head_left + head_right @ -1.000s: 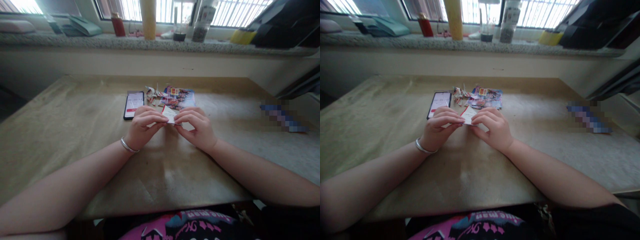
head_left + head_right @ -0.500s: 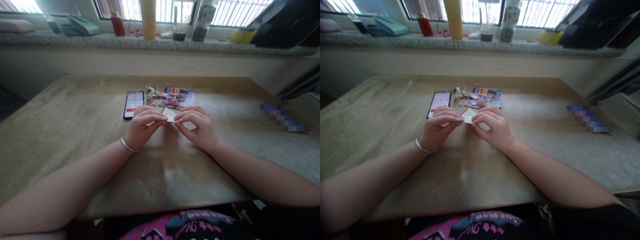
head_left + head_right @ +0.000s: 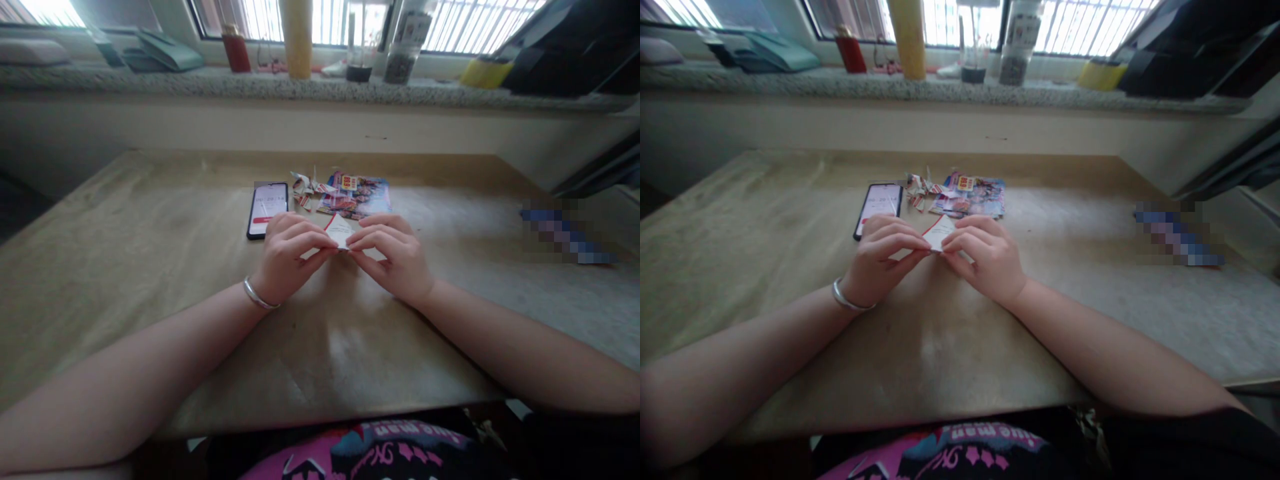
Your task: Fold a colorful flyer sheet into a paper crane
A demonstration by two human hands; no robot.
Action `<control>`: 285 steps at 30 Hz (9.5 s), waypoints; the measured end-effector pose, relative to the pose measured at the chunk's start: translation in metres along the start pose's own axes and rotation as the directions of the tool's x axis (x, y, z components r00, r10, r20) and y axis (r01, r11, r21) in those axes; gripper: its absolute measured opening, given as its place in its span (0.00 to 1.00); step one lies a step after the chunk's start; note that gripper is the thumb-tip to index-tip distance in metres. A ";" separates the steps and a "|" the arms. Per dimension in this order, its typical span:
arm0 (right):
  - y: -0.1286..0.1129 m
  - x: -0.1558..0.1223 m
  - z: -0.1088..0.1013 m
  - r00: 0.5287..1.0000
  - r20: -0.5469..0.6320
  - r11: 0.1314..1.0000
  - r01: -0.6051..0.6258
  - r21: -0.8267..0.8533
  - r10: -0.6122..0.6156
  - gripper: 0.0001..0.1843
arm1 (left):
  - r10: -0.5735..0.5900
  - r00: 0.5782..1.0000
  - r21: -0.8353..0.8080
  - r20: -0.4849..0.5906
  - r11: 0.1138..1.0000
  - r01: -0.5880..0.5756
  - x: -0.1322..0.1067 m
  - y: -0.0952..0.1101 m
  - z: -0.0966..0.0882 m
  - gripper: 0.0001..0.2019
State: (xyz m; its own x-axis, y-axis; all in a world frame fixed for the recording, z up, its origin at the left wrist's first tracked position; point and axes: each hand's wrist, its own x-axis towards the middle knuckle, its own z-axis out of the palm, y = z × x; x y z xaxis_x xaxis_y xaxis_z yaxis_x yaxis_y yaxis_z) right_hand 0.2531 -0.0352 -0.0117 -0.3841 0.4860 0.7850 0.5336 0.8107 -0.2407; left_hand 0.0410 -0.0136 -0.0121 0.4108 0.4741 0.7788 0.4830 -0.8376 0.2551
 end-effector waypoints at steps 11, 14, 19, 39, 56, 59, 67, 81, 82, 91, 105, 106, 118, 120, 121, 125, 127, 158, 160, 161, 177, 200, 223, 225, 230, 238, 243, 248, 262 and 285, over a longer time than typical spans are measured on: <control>-0.004 0.004 0.003 0.998 0.014 0.997 -0.059 0.051 0.058 0.04 | 0.055 0.998 0.105 0.039 0.993 -0.059 -0.002 -0.001 0.004 0.04; -0.006 0.004 0.004 0.997 0.012 0.995 -0.076 0.057 0.075 0.04 | 0.060 0.997 0.096 0.047 0.993 -0.064 -0.001 0.001 0.004 0.06; -0.005 0.004 0.005 0.995 0.007 0.991 -0.100 0.085 0.100 0.06 | 0.073 0.997 0.060 -0.013 0.996 -0.072 0.000 0.000 0.005 0.07; -0.007 0.003 0.008 0.997 0.057 0.998 -0.042 -0.038 0.044 0.03 | 0.123 0.984 0.137 0.127 0.981 -0.140 0.003 0.007 0.003 0.06; -0.006 0.003 0.004 0.997 0.063 0.989 -0.029 -0.143 0.038 0.05 | 0.135 0.988 0.090 0.069 0.986 -0.141 0.002 0.004 0.004 0.07; -0.007 0.003 0.003 0.996 0.076 0.991 -0.033 -0.133 0.044 0.05 | 0.133 0.989 0.072 0.059 0.988 -0.137 0.002 0.004 0.003 0.07; 0.000 0.002 0.004 0.997 0.073 0.993 -0.032 -0.111 0.040 0.05 | 0.110 0.993 0.036 0.043 0.993 -0.111 0.002 0.003 0.003 0.09; 0.009 -0.001 -0.007 0.988 -0.038 0.989 -0.149 0.022 0.149 0.12 | -0.063 0.997 -0.025 -0.047 0.998 0.061 -0.002 -0.008 0.001 0.07; 0.010 -0.002 -0.007 0.983 -0.075 0.986 -0.169 0.005 0.169 0.13 | -0.074 0.995 -0.020 -0.063 0.997 0.073 -0.003 -0.008 0.001 0.07; 0.022 -0.008 -0.002 0.909 -0.103 0.915 -0.397 0.077 0.403 0.04 | -0.030 0.998 0.040 -0.058 0.999 0.032 -0.003 -0.011 0.000 0.08; 0.019 -0.007 -0.003 0.920 -0.080 0.923 -0.377 0.084 0.383 0.05 | -0.007 1.000 0.122 0.011 0.993 0.006 -0.002 -0.013 -0.005 0.08; 0.018 -0.006 -0.003 0.922 -0.081 0.924 -0.372 0.087 0.379 0.05 | -0.021 1.000 0.113 0.001 0.993 0.021 -0.002 -0.012 -0.005 0.09; 0.022 -0.006 0.000 0.916 -0.098 0.921 -0.388 0.043 0.390 0.05 | 0.089 0.995 0.201 -0.052 0.977 -0.077 -0.001 -0.012 -0.008 0.06; 0.019 -0.005 -0.002 0.933 -0.125 0.939 -0.343 -0.014 0.339 0.04 | 0.145 0.988 0.258 -0.045 0.957 -0.129 -0.001 -0.010 -0.008 0.05; 0.016 -0.004 -0.003 0.949 -0.138 0.955 -0.293 -0.046 0.284 0.04 | 0.172 0.984 0.284 -0.040 0.946 -0.153 -0.001 -0.009 -0.007 0.05; 0.000 -0.001 -0.004 0.998 -0.034 0.988 -0.053 -0.148 0.049 0.08 | 0.210 0.978 0.306 -0.001 0.931 -0.200 -0.002 0.000 -0.005 0.05; -0.006 -0.001 -0.002 1.000 0.010 0.983 0.022 -0.181 -0.021 0.07 | 0.234 0.972 0.287 0.024 0.930 -0.231 -0.002 0.003 -0.004 0.04; 0.002 -0.002 0.003 1.000 0.017 0.968 0.019 -0.251 -0.015 0.04 | 0.232 0.969 0.199 0.084 0.949 -0.244 0.000 0.004 -0.002 0.06; 0.001 -0.001 0.003 1.000 0.020 0.966 0.009 -0.259 -0.004 0.03 | 0.227 0.970 0.198 0.083 0.950 -0.240 0.001 0.003 -0.002 0.07; 0.000 -0.001 0.003 1.000 0.022 0.966 0.006 -0.260 0.000 0.03 | 0.224 0.971 0.197 0.086 0.951 -0.237 0.001 0.002 -0.003 0.07; 0.010 -0.004 0.000 0.999 0.026 0.976 0.041 -0.212 -0.036 0.04 | 0.030 0.997 0.101 0.070 0.994 -0.037 -0.004 -0.022 -0.003 0.04; 0.020 -0.005 0.003 0.981 0.052 0.961 -0.170 -0.217 0.185 0.21 | 0.364 0.928 0.255 0.075 0.893 -0.371 -0.001 -0.024 -0.005 0.14; 0.032 -0.006 -0.017 0.972 0.232 0.992 0.049 -0.118 -0.020 0.04 | 0.191 0.890 0.162 0.414 0.947 -0.278 -0.002 -0.021 -0.015 0.22; 0.032 -0.006 -0.018 0.961 0.276 0.994 0.060 -0.096 -0.031 0.04 | 0.181 0.882 0.193 0.435 0.938 -0.288 -0.001 -0.020 -0.015 0.19; 0.031 -0.006 -0.017 0.914 0.402 0.997 0.074 -0.027 -0.057 0.05 | 0.150 0.889 0.272 0.433 0.919 -0.287 -0.001 -0.015 -0.015 0.12; 0.031 -0.006 -0.016 0.860 0.506 0.998 0.063 0.026 -0.068 0.07 | 0.067 0.901 0.336 0.429 0.914 -0.229 -0.002 -0.013 -0.014 0.17; 0.031 -0.007 -0.015 0.867 0.496 0.999 0.038 0.001 -0.034 0.07 | 0.039 0.886 0.322 0.462 0.924 -0.208 -0.003 -0.011 -0.010 0.16; 0.031 -0.008 -0.012 0.874 0.486 0.999 0.015 -0.036 0.005 0.04 | 0.069 0.852 0.206 0.519 0.957 -0.203 -0.006 -0.008 -0.007 0.11; 0.030 -0.015 0.001 0.942 0.223 0.964 -0.222 -0.145 0.250 0.02 | 0.145 0.795 0.091 0.589 0.966 -0.243 -0.008 -0.008 -0.005 0.15; 0.041 -0.013 0.008 0.742 0.221 0.761 -0.649 0.000 0.632 0.10 | 0.137 0.791 -0.010 0.596 0.986 -0.164 -0.009 -0.012 -0.001 0.16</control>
State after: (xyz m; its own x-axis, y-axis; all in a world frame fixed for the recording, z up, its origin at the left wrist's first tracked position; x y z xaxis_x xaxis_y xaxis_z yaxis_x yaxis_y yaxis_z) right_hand 0.2742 -0.0054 -0.0368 -0.1143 0.9457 0.3043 0.6553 0.3020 -0.6923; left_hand 0.0308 -0.0078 -0.0218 0.8521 0.4218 0.3098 0.4015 -0.9066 0.1298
